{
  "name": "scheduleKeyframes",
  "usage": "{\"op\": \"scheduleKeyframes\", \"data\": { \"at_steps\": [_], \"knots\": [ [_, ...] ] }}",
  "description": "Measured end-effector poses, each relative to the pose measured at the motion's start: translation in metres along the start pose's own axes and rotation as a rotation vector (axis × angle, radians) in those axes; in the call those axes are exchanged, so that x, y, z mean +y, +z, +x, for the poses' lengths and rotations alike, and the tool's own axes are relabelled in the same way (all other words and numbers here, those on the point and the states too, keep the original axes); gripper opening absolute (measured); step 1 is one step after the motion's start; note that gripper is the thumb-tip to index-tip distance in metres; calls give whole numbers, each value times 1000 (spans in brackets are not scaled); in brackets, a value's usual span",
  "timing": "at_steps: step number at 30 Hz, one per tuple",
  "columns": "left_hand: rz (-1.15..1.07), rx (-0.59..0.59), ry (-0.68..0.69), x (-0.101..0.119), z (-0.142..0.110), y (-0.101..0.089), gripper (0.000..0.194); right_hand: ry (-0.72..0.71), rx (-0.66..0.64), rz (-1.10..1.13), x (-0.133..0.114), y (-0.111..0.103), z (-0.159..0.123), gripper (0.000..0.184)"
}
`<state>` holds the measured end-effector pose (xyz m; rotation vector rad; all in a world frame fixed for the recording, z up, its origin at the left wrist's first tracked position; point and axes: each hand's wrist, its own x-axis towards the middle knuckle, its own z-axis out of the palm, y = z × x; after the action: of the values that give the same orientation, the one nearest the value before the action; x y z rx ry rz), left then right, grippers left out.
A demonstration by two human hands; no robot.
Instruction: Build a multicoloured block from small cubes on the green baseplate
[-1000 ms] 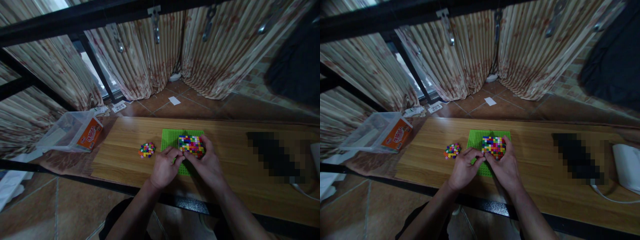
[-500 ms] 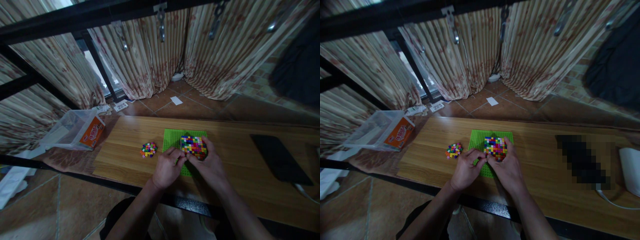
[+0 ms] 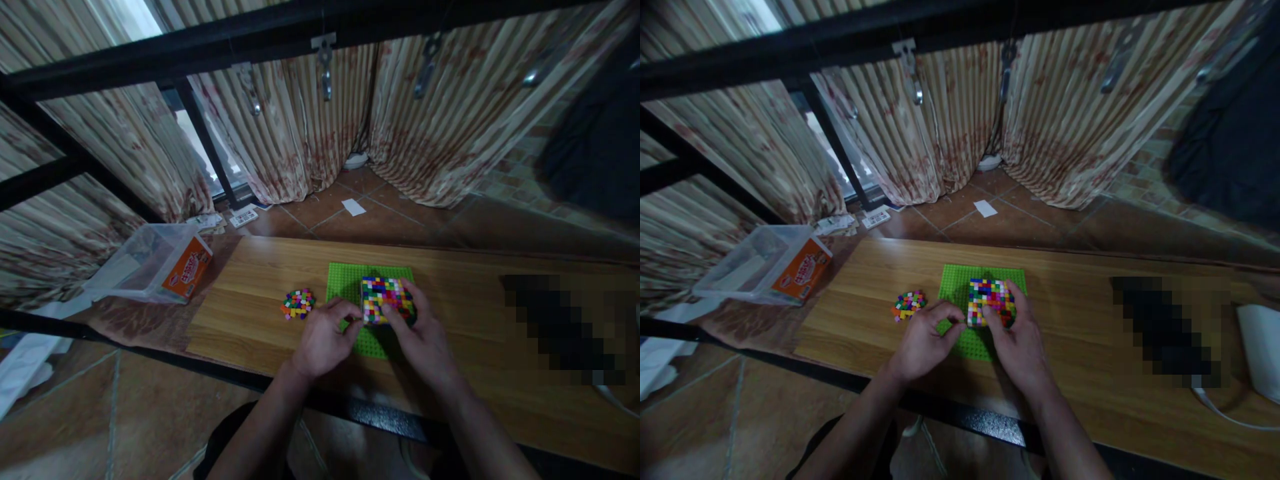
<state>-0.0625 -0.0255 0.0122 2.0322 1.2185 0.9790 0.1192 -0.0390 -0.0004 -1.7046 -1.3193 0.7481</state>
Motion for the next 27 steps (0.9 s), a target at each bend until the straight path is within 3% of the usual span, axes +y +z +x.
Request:
{"op": "scheduleKeyframes", "data": {
  "at_steps": [8, 12, 18, 27],
  "knots": [
    [100, 29, -148, -41, -1, -60, 18, -1, 14, -25, 3, 1, 3, 74],
    [158, -29, -199, -46, -4, -78, 21, 43, 11, -48, 1, 0, 2, 74],
    [287, -105, -141, -47, -3, -71, 14, 33, 13, -72, -1, 0, 2, 73],
    [551, -48, -130, -42, 9, -48, 15, 17, 26, -75, 2, 0, 2, 72]
  ]
}}
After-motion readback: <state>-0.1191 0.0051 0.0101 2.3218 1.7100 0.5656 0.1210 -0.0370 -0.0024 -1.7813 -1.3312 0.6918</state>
